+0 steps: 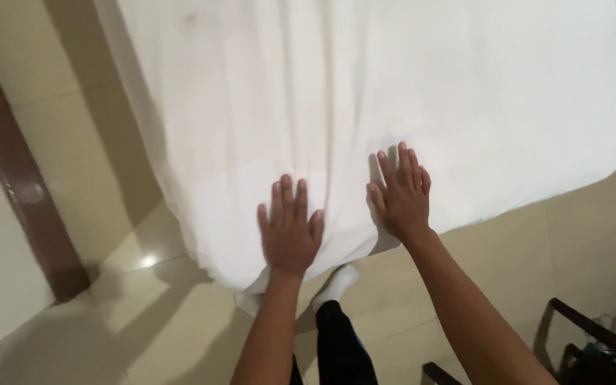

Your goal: The person fits a white bed sheet over a mattress, pulling and smoothing the fabric across the top and tucking the edges and corners under the mattress on all sides, working around the bed. A second bed with a pile of linens sits nearby.

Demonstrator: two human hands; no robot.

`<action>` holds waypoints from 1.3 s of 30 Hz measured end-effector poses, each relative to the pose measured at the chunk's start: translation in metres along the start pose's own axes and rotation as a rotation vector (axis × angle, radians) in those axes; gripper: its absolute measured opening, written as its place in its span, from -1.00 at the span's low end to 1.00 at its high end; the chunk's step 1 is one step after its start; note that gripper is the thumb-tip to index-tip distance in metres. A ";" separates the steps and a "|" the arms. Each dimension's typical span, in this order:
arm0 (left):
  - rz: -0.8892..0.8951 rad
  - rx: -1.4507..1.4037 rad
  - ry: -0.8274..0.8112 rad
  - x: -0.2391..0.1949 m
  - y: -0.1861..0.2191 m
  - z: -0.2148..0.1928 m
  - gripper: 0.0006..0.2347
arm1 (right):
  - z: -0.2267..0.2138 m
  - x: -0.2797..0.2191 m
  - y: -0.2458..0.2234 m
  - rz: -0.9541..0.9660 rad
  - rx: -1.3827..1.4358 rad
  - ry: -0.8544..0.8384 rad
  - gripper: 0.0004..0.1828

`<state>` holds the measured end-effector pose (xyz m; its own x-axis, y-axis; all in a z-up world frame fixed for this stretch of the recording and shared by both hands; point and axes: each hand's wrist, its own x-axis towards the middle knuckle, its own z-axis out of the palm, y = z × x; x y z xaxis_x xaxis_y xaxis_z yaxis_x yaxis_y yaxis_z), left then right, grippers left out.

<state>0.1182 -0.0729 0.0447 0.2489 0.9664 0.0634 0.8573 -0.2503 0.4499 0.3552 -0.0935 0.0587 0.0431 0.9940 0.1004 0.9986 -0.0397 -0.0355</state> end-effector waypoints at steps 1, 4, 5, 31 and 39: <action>-0.016 -0.005 -0.011 -0.001 -0.004 0.006 -0.45 | 0.003 0.004 0.001 -0.008 -0.001 -0.018 -0.28; 0.007 0.120 0.026 -0.006 -0.005 0.020 -0.46 | 0.013 0.006 0.007 0.043 0.042 -0.111 -0.26; 0.018 0.170 0.064 -0.006 -0.007 0.022 -0.47 | 0.017 0.006 0.004 0.064 0.066 -0.057 -0.28; 0.044 0.256 0.122 -0.019 -0.018 0.052 -0.48 | 0.061 0.001 0.007 0.078 0.102 0.115 -0.31; 0.043 0.240 0.132 -0.018 -0.021 0.054 -0.48 | 0.060 0.004 0.005 0.047 0.095 0.144 -0.31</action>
<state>0.1203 -0.0878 -0.0143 0.2403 0.9497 0.2009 0.9332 -0.2830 0.2216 0.3581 -0.0833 -0.0003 0.1009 0.9661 0.2378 0.9882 -0.0695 -0.1367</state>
